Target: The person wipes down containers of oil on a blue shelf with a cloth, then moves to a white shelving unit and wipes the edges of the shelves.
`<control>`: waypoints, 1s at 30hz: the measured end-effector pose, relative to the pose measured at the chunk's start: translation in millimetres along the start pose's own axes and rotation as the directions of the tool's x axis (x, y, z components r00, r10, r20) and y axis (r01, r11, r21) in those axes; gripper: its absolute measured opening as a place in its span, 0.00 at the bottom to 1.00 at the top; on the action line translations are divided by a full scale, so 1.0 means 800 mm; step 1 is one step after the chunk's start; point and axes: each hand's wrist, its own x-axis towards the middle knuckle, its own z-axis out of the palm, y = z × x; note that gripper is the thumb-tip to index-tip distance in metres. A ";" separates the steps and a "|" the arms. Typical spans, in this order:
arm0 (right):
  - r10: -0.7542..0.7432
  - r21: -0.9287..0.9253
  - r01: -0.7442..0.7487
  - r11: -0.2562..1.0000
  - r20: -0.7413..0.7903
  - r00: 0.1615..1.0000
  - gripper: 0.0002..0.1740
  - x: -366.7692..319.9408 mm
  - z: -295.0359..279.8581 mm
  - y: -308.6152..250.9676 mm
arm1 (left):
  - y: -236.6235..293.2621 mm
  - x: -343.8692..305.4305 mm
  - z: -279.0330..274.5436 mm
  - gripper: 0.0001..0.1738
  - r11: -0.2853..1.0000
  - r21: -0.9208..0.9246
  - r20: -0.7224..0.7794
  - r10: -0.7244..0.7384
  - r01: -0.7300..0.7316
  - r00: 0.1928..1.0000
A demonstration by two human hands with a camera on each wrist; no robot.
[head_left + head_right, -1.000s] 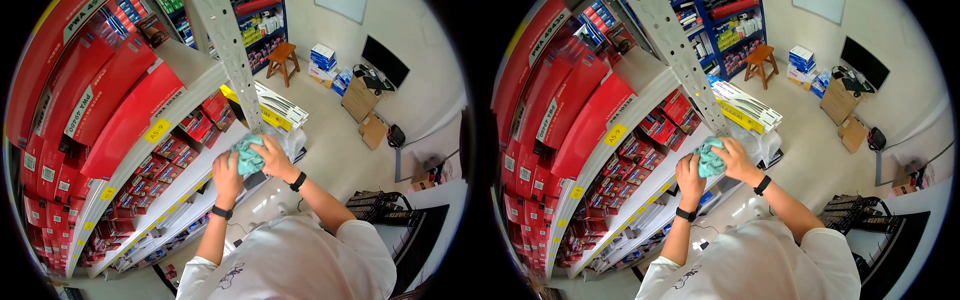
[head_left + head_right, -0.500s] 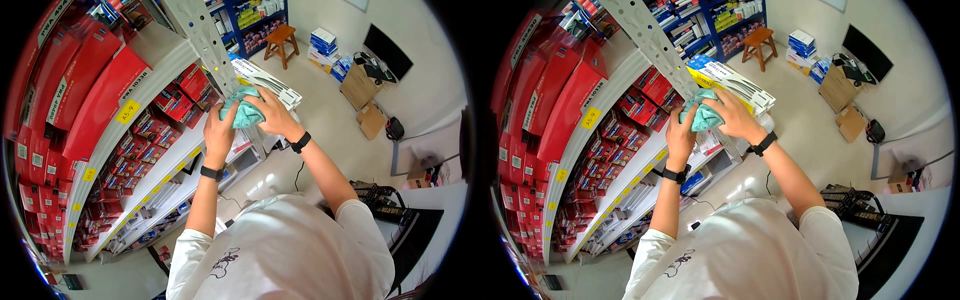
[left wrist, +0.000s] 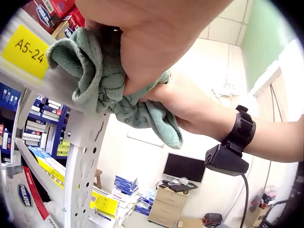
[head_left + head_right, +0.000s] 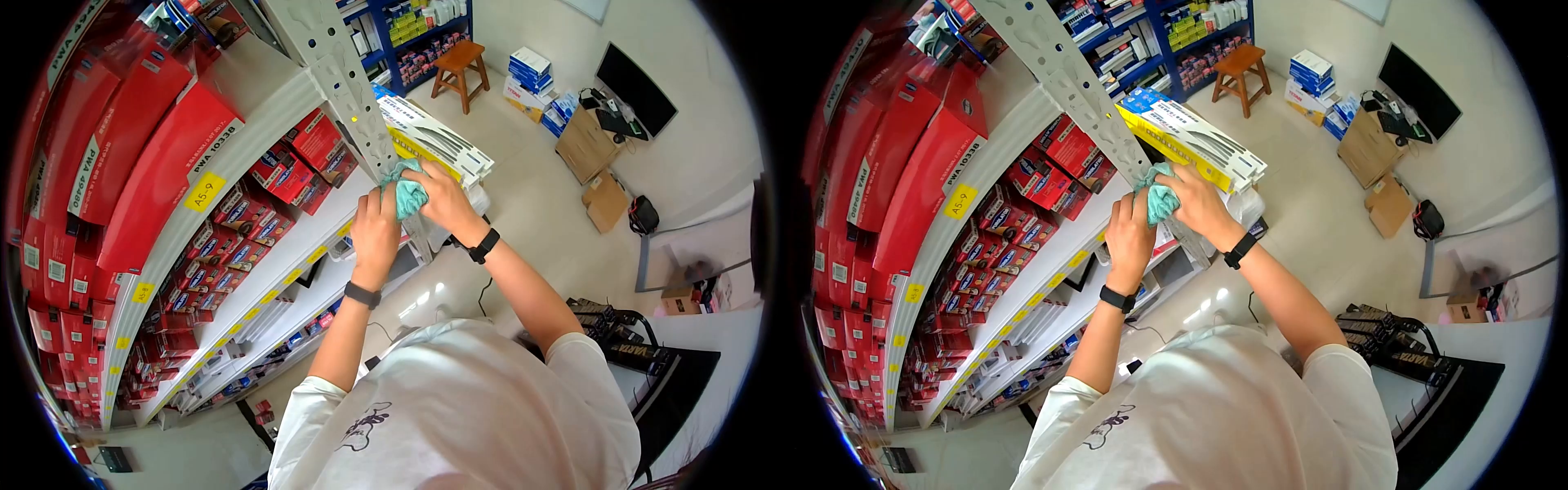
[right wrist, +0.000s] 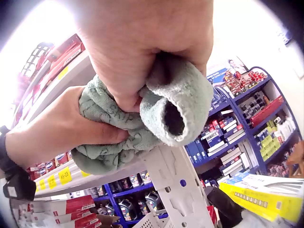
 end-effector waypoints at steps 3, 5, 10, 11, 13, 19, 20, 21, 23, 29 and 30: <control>0.016 0.036 -0.016 0.999 0.001 1.000 0.28 -0.002 0.002 0.002 | 0.002 -0.003 0.002 0.32 1.000 0.008 -0.004 -0.015 0.015 1.000; 0.022 0.063 -0.021 0.998 -0.005 1.000 0.26 -0.003 0.003 0.002 | 0.004 -0.005 0.003 0.32 1.000 0.010 0.006 -0.024 0.024 1.000; 0.035 0.126 -0.038 0.991 0.031 0.999 0.23 0.000 -0.003 0.006 | 0.004 -0.017 0.016 0.39 1.000 0.005 0.038 -0.030 0.029 0.999; 0.034 0.128 -0.038 0.991 0.031 0.999 0.23 -0.002 -0.005 0.008 | 0.003 -0.023 0.022 0.39 1.000 0.006 0.038 -0.031 0.030 0.999; 0.122 0.076 -0.149 0.986 0.278 0.953 0.24 -0.005 -0.007 0.014 | 0.001 -0.033 0.034 0.38 0.994 -0.079 0.080 -0.070 0.076 0.994; 0.093 0.046 -0.101 0.994 0.162 0.982 0.25 -0.044 0.029 0.037 | -0.023 -0.062 0.073 0.38 0.986 -0.125 0.143 -0.092 0.110 0.985; 0.093 0.047 -0.102 0.994 0.164 0.982 0.25 -0.049 0.035 0.040 | -0.027 -0.066 0.078 0.38 0.986 -0.121 0.168 -0.095 0.117 0.981; 0.115 0.057 -0.127 0.990 0.183 0.976 0.26 -0.055 0.041 0.045 | -0.030 -0.069 0.084 0.38 0.986 -0.121 0.169 -0.097 0.118 0.981; 0.138 0.066 -0.154 0.986 0.204 0.969 0.27 -0.072 0.051 0.054 | -0.033 -0.076 0.094 0.36 0.985 -0.096 0.165 -0.123 0.140 0.978; 0.205 0.046 -0.223 0.974 0.243 0.948 0.28 -0.108 0.082 0.077 | -0.058 -0.107 0.141 0.36 0.984 -0.096 0.234 -0.121 0.147 0.965; 0.197 0.042 -0.211 0.976 0.223 0.955 0.28 -0.112 0.086 0.079 | -0.059 -0.109 0.145 0.36 0.986 -0.086 0.232 -0.119 0.142 0.965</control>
